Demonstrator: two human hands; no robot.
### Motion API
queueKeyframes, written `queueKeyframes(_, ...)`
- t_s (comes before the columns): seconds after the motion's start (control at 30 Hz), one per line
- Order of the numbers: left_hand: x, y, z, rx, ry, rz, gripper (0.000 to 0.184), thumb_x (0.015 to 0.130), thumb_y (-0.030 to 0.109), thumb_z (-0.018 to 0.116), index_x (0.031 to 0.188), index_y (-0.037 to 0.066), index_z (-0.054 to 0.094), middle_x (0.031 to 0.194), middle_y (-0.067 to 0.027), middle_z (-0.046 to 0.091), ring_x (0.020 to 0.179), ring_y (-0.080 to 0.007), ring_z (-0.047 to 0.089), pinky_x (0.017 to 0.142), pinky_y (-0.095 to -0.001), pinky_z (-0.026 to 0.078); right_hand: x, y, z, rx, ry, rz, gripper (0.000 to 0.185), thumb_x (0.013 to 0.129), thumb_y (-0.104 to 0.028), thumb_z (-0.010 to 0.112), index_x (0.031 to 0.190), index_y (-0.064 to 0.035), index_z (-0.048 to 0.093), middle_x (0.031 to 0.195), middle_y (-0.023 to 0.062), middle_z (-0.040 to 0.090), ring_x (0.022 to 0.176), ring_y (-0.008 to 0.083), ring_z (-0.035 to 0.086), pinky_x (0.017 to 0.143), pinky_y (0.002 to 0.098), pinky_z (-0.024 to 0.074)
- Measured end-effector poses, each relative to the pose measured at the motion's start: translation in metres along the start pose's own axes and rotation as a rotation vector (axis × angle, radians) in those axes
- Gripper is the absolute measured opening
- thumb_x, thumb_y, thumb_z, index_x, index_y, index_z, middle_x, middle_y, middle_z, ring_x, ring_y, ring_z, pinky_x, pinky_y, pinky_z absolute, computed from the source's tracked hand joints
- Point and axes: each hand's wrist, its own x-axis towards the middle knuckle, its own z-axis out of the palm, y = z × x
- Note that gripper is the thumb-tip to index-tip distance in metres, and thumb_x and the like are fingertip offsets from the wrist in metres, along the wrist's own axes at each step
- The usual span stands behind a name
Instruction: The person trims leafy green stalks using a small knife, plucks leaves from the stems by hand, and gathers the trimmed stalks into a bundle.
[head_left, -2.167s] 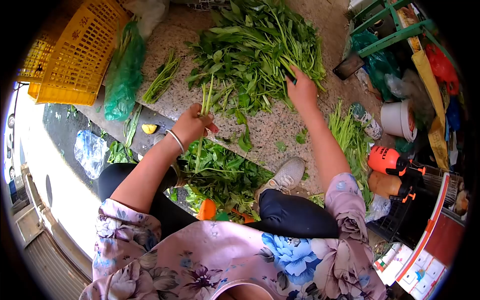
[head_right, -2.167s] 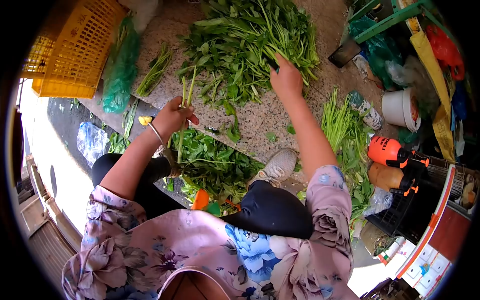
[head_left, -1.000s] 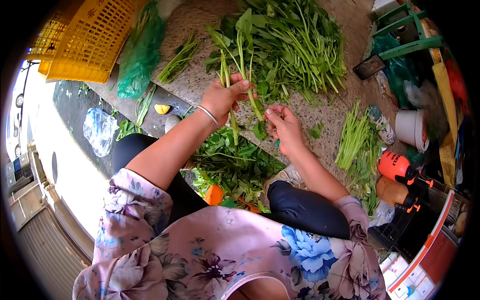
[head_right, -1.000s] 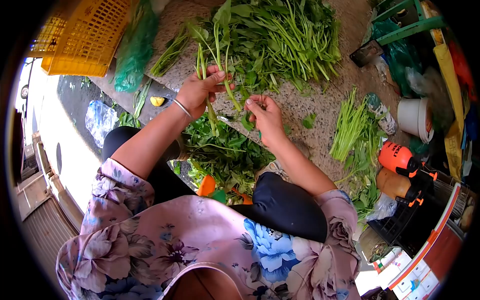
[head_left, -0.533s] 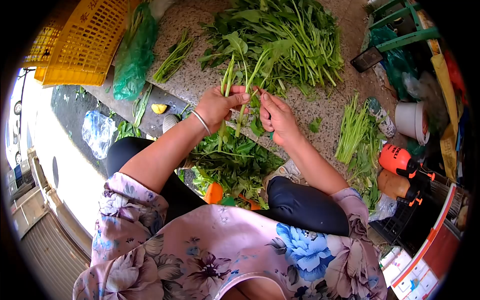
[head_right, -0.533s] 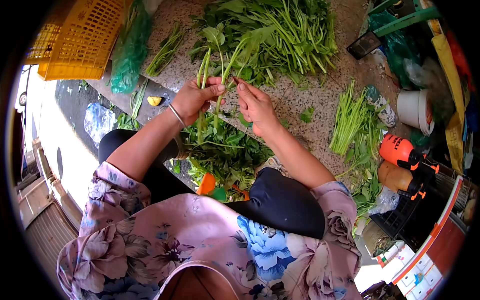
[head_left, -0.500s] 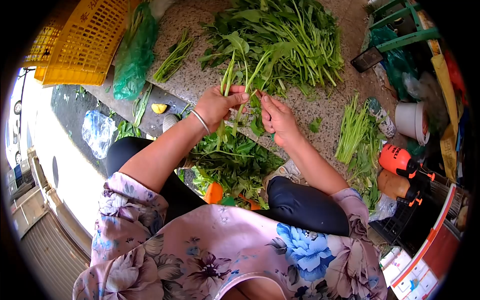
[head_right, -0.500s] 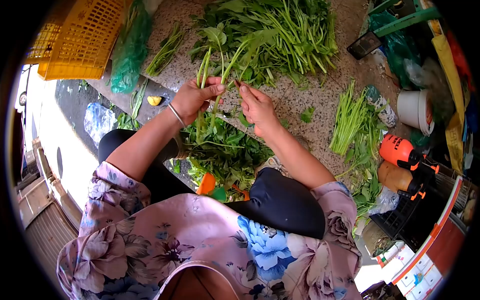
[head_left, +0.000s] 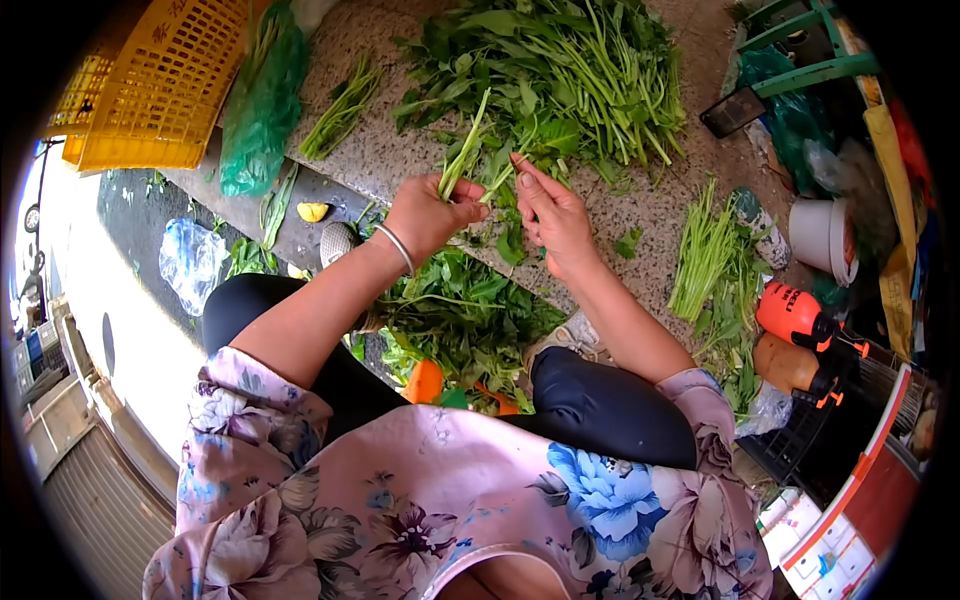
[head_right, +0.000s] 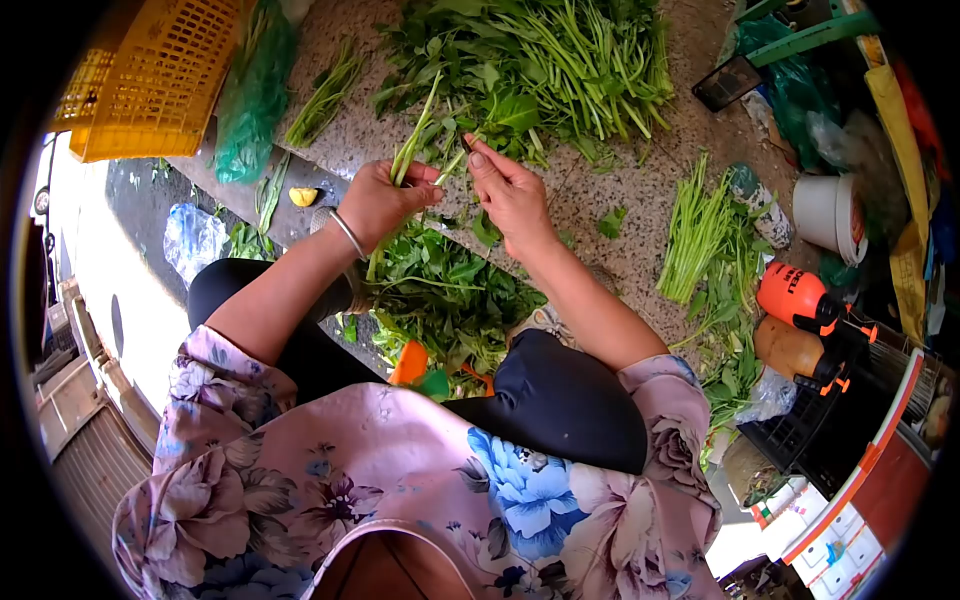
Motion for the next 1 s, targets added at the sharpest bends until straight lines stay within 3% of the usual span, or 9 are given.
queueKeyframes(0.17,0.002,-0.006,-0.006,0.179,0.071,0.032,0.018,0.071,0.006,0.067,0.085,-0.003,0.06,0.068,-0.0047,0.06,0.06,-0.0086,0.053,0.055,-0.0222,0.044,0.006,0.024,-0.026,-0.039,0.21,-0.005,0.032,0.086,-0.032,0.053,0.112,-0.0144,0.053,0.061,-0.0062,0.038,0.047,0.0025,0.03,0.037,0.017,0.0217)
queueKeyframes(0.23,0.002,-0.004,-0.008,0.122,0.063,0.02,0.017,0.072,0.006,0.067,0.085,-0.003,0.06,0.068,-0.0045,0.059,0.059,-0.0084,0.053,0.054,-0.0222,0.044,0.001,0.02,-0.031,0.023,0.234,0.403,0.031,0.086,-0.035,0.051,0.111,-0.0153,0.052,0.06,-0.0068,0.037,0.047,0.0027,0.031,0.037,0.0174,0.0221)
queueKeyframes(0.37,0.0,-0.001,-0.011,0.123,-0.02,-0.045,0.019,0.074,0.006,0.066,0.089,-0.002,0.058,0.072,-0.0034,0.06,0.062,-0.0086,0.053,0.057,-0.0215,0.044,0.004,0.04,-0.05,0.584,-0.273,0.71,0.047,0.087,-0.039,0.047,0.12,-0.0066,0.039,0.06,-0.0058,0.037,0.046,0.0042,0.033,0.036,0.0175,0.0251)
queueKeyframes(0.57,-0.007,-0.003,-0.009,0.23,-0.137,-0.018,0.018,0.074,0.006,0.067,0.089,-0.001,0.059,0.07,0.0006,0.057,0.061,-0.0064,0.049,0.057,-0.0209,0.042,0.021,0.016,-0.05,0.665,-0.311,0.427,0.039,0.089,-0.037,0.042,0.116,-0.008,0.041,0.057,-0.0049,0.037,0.045,0.0049,0.034,0.036,0.0176,0.0264)
queueKeyframes(0.7,-0.01,0.004,-0.011,0.267,-0.205,-0.107,0.015,0.076,0.009,0.065,0.087,0.001,0.059,0.07,0.0003,0.057,0.062,-0.0069,0.05,0.057,-0.0221,0.042,0.034,0.031,-0.076,0.381,-0.333,0.422,0.037,0.087,-0.036,0.049,0.113,-0.0101,0.048,0.061,-0.0035,0.043,0.046,0.0077,0.038,0.041,0.0209,0.0342)
queueKeyframes(0.77,-0.012,0.006,-0.013,0.263,-0.222,-0.174,0.012,0.077,0.01,0.065,0.084,0.002,0.059,0.071,0.0,0.057,0.062,-0.0071,0.05,0.057,-0.0226,0.042,0.042,0.048,-0.09,-1.082,-0.151,0.356,0.041,0.081,-0.041,0.056,0.107,-0.0105,0.054,0.068,0.0006,0.055,0.05,0.0134,0.049,0.051,0.0289,0.042)
queueKeyframes(0.8,-0.011,0.004,-0.015,0.212,-0.252,-0.133,0.014,0.081,0.012,0.06,0.089,0.002,0.055,0.075,-0.002,0.059,0.063,-0.0084,0.051,0.057,-0.0231,0.042,0.032,0.045,-0.087,-1.276,-0.143,0.005,0.046,0.078,-0.043,0.059,0.108,-0.0081,0.055,0.087,0.0073,0.062,0.066,0.0196,0.06,0.064,0.0374,0.0454)
queueKeyframes(0.97,-0.006,0.011,-0.016,-0.054,-0.107,-0.218,0.019,0.088,0.017,0.046,0.102,0.004,0.041,0.087,-0.0097,0.061,0.066,-0.0131,0.056,0.048,-0.0241,0.039,0.042,-0.045,-0.068,-1.504,0.352,-0.193,0.038,0.078,-0.028,0.061,0.11,-0.0092,0.053,0.097,0.0104,0.06,0.08,0.0256,0.06,0.062,0.0384,0.0471)
queueKeyframes(1.0,-0.003,0.011,-0.016,-0.158,-0.084,-0.242,0.019,0.088,0.017,0.046,0.101,0.004,0.041,0.087,-0.0099,0.061,0.067,-0.0132,0.057,0.046,-0.0239,0.038,0.056,-0.046,-0.077,-1.558,0.433,-0.443,0.035,0.077,-0.024,0.061,0.108,-0.0109,0.053,0.094,0.0096,0.059,0.077,0.0271,0.059,0.06,0.0382,0.0471)
